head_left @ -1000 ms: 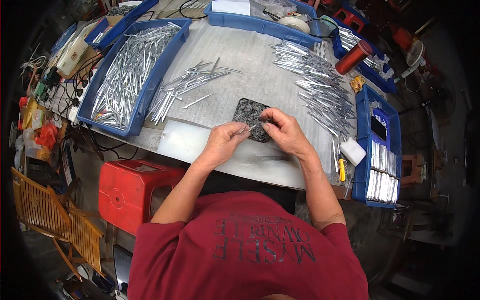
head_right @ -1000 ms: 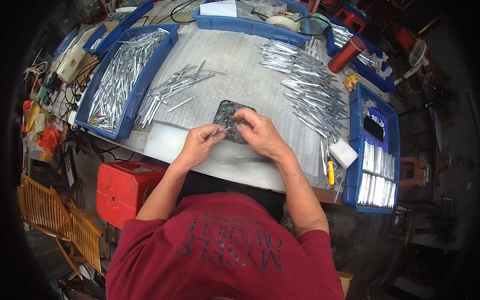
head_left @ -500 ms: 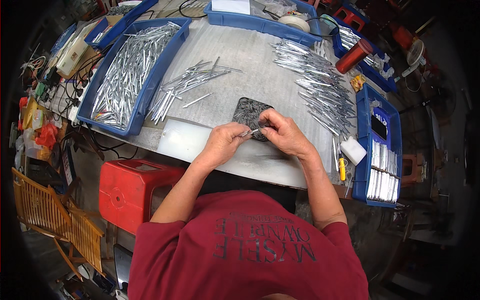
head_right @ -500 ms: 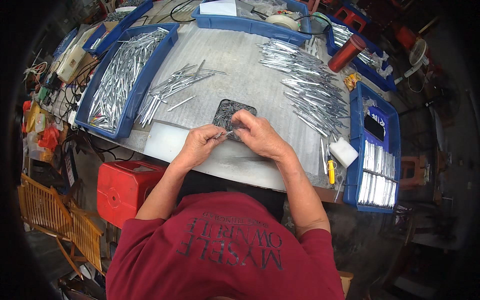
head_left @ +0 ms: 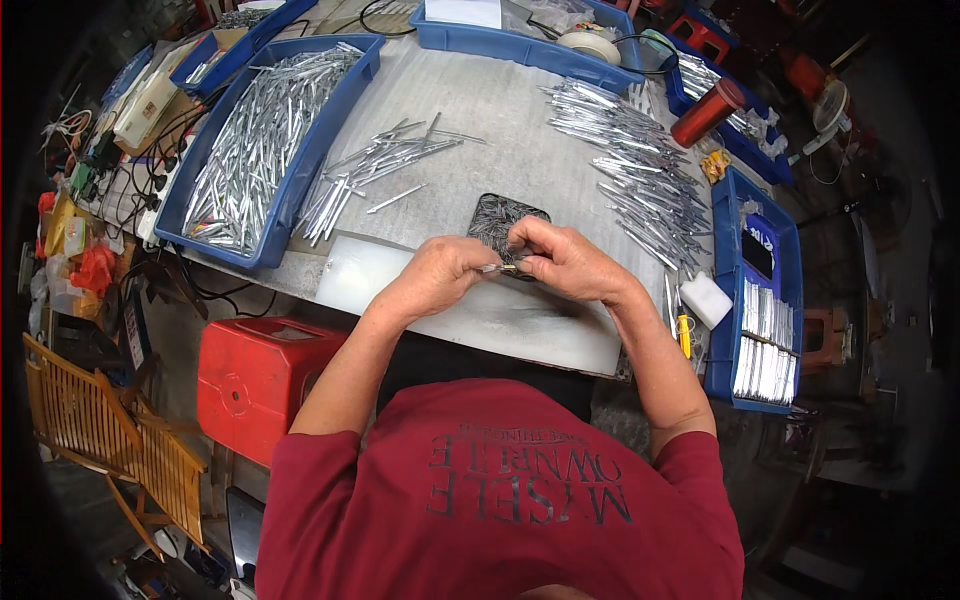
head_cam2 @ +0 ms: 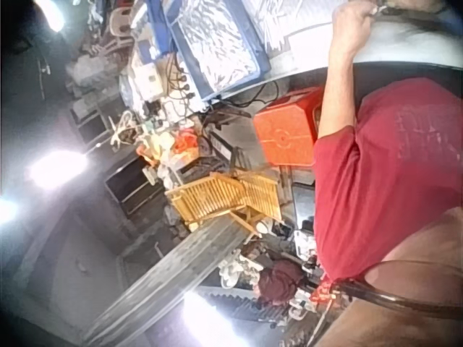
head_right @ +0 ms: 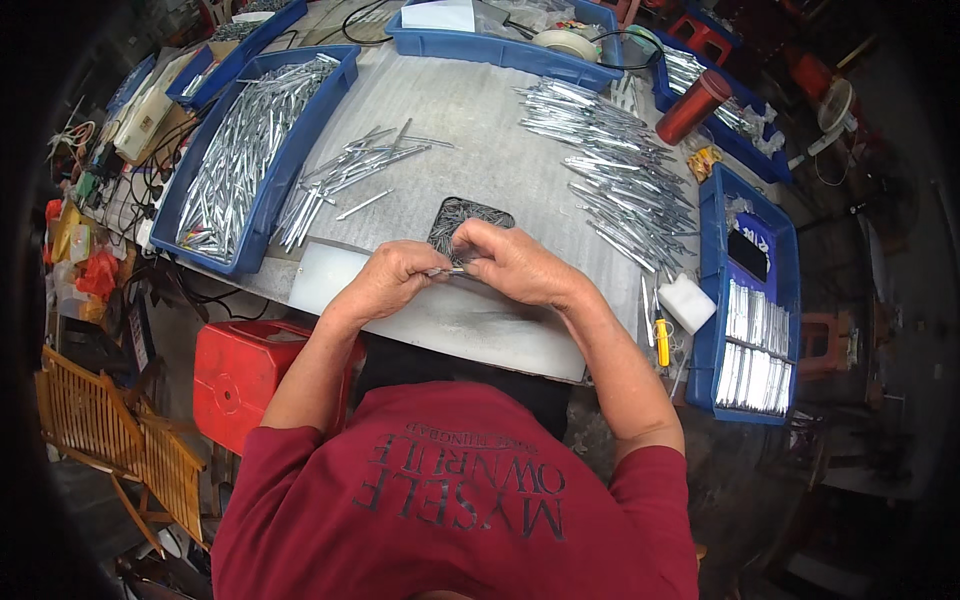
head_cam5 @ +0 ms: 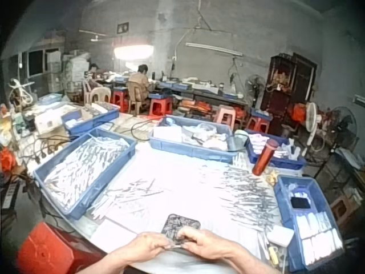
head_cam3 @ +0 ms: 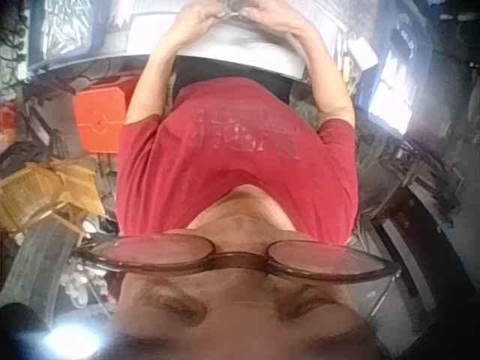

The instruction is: The person assembles metal components by picking up metal strips and small pins from a container and inserting the pins into the strips by hand.

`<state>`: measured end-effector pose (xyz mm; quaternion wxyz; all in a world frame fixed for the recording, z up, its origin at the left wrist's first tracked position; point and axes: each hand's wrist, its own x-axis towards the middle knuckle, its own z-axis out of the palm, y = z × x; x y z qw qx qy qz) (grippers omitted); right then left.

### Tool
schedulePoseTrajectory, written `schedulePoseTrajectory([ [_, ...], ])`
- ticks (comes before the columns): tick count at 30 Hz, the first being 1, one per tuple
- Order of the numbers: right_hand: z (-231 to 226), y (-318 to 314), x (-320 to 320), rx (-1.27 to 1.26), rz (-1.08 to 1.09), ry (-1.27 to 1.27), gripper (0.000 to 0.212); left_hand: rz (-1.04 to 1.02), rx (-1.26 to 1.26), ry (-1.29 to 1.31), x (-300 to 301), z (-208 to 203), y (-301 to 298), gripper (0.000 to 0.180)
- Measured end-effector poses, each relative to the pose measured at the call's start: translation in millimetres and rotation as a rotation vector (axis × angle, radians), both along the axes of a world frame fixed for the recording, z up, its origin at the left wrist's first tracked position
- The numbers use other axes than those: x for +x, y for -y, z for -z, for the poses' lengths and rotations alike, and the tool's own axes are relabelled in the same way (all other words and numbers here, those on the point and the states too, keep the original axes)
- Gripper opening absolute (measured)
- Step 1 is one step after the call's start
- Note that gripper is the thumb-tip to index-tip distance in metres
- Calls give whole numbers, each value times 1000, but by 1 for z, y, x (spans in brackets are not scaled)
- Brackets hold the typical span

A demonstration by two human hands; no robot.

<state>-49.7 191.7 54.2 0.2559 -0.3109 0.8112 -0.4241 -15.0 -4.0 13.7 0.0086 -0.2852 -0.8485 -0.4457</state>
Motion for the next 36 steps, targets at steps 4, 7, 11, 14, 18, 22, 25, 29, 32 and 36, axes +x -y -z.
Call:
schedulePoseTrajectory([
  [4,-6,6,6,83,-46,-128,24,40,21,5,1,8,0,13],
  [7,2,0,2,-17,73,-55,25,-37,77,98,4,5,-1,10],
  [11,9,-5,1,-76,187,-33,20,-111,134,145,2,5,-4,11],
  [14,16,-5,2,-77,207,-69,18,-121,127,145,2,3,-4,11],
  [18,17,1,5,-115,253,-149,17,-154,119,103,4,5,-5,10],
  [22,25,6,7,-137,274,-132,16,-176,101,39,5,6,-7,10],
  [25,34,6,8,-178,328,-66,16,-163,62,29,4,3,-3,10],
  [29,43,2,9,-315,449,-47,17,-298,39,80,-10,10,19,11],
  [32,56,-11,7,-361,501,-8,17,-587,-260,-85,-26,21,47,13],
  [36,63,-13,13,-380,538,-16,17,-735,-471,-70,-35,15,63,14],
])
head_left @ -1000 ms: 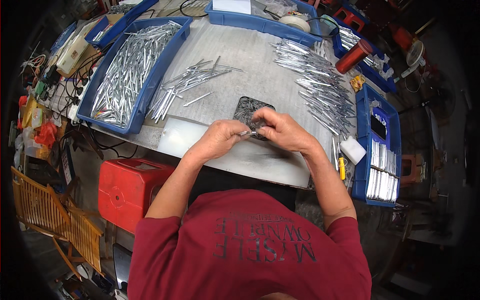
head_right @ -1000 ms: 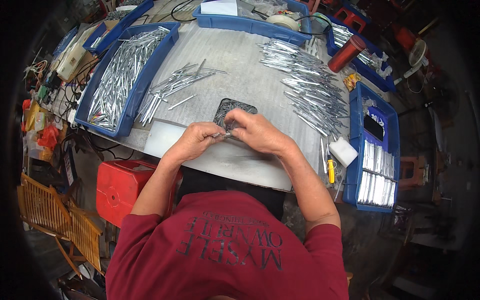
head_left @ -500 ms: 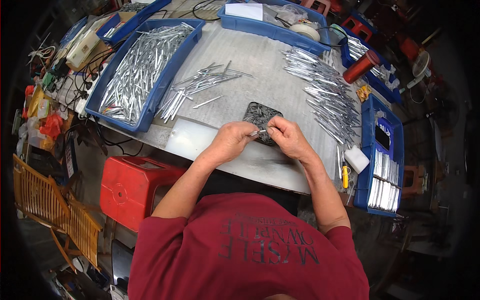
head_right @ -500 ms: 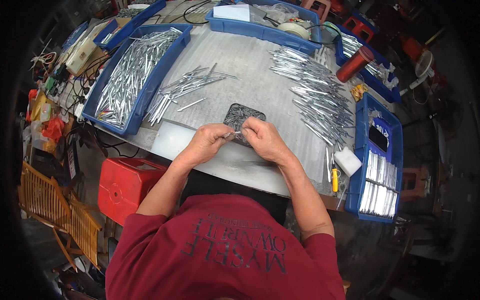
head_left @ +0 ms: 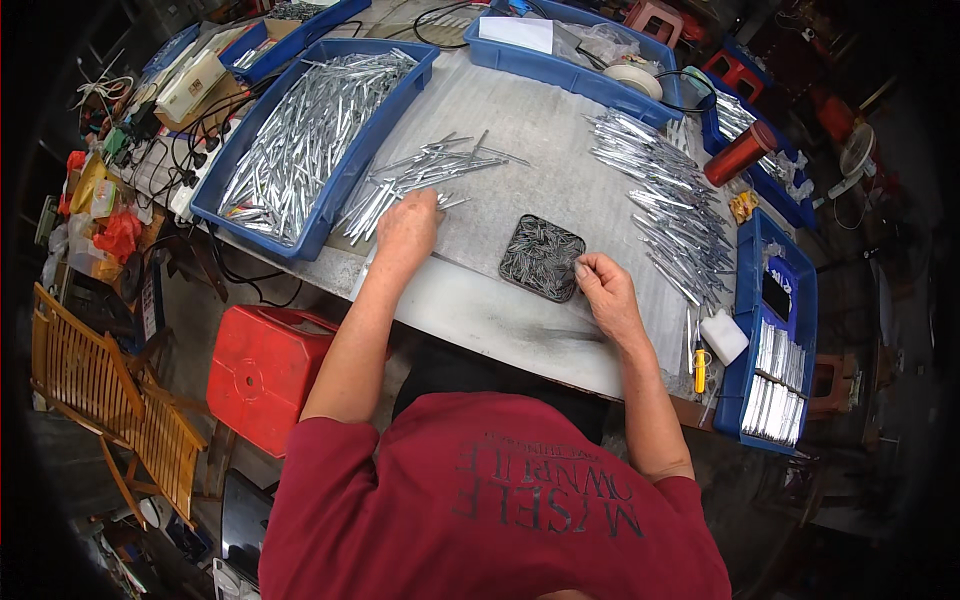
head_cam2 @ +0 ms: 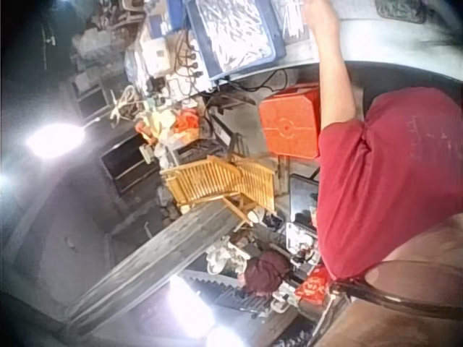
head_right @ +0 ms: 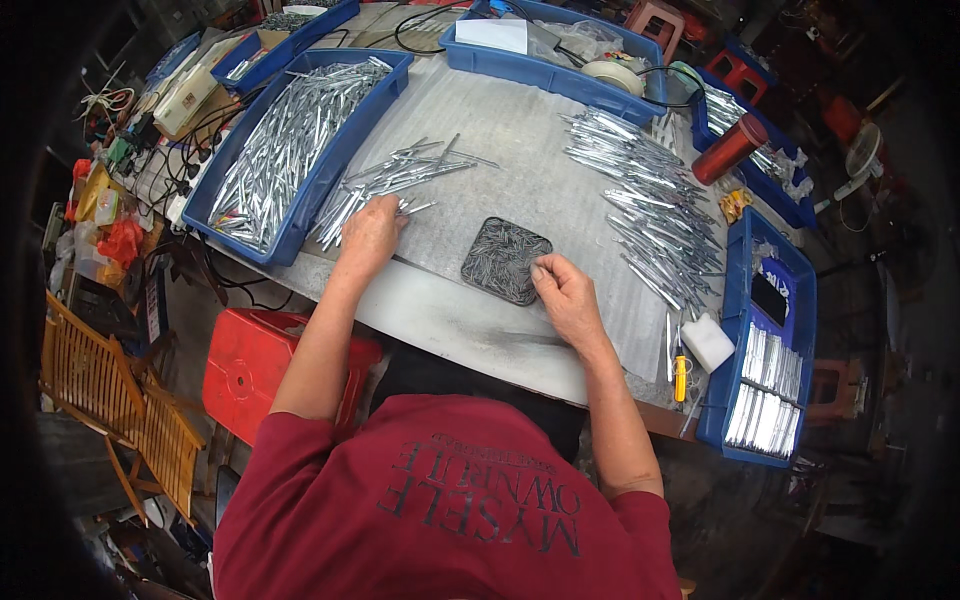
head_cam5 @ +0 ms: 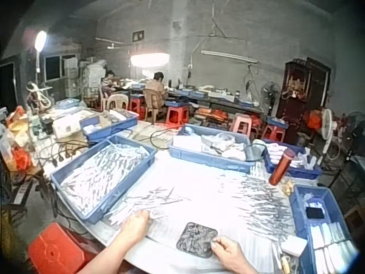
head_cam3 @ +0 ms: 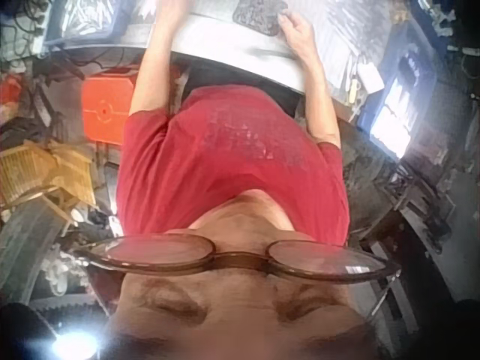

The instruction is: The person assembles metal components by picking up metal strips and small pins from a container and inserting the pins into the strips by hand.

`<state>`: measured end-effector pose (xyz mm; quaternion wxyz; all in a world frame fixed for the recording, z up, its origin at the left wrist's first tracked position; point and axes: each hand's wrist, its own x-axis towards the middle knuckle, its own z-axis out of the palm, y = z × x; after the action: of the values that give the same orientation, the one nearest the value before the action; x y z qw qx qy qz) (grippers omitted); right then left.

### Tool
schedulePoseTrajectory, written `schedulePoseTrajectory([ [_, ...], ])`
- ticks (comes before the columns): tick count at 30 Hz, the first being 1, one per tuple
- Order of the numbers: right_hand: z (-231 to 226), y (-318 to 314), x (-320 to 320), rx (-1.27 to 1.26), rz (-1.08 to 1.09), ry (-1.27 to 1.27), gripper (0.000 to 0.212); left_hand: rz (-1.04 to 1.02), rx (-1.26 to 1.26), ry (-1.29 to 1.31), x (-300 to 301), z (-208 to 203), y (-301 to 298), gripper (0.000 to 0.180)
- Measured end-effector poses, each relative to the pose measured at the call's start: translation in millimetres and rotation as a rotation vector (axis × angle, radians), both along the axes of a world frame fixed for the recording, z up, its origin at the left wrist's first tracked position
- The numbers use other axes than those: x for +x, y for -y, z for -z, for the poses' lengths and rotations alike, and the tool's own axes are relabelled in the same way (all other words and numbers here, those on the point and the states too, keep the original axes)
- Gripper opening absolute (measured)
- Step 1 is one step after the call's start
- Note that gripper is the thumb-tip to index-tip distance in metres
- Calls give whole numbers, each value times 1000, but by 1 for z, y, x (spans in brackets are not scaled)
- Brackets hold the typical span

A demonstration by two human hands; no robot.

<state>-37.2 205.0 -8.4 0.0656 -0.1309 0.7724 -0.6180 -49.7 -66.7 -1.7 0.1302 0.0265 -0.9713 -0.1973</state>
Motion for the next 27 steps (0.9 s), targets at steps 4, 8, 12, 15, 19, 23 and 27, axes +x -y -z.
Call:
schedulePoseTrajectory([
  [4,-1,2,6,35,-8,7,16,-35,-70,34,-7,16,12,14],
  [8,-7,0,7,106,7,-19,16,65,-10,-6,1,4,3,13],
  [12,-19,15,8,214,94,-344,16,282,67,-71,20,-3,-26,12],
  [15,-30,20,12,339,-6,-499,16,461,178,-67,36,-10,-52,12],
  [19,-25,15,16,444,-114,-529,10,528,240,-94,43,-10,-69,12],
  [23,-19,10,22,375,115,-460,10,271,668,-173,46,1,-86,9],
  [27,-12,16,35,237,312,-225,11,257,986,130,41,12,-89,10],
])
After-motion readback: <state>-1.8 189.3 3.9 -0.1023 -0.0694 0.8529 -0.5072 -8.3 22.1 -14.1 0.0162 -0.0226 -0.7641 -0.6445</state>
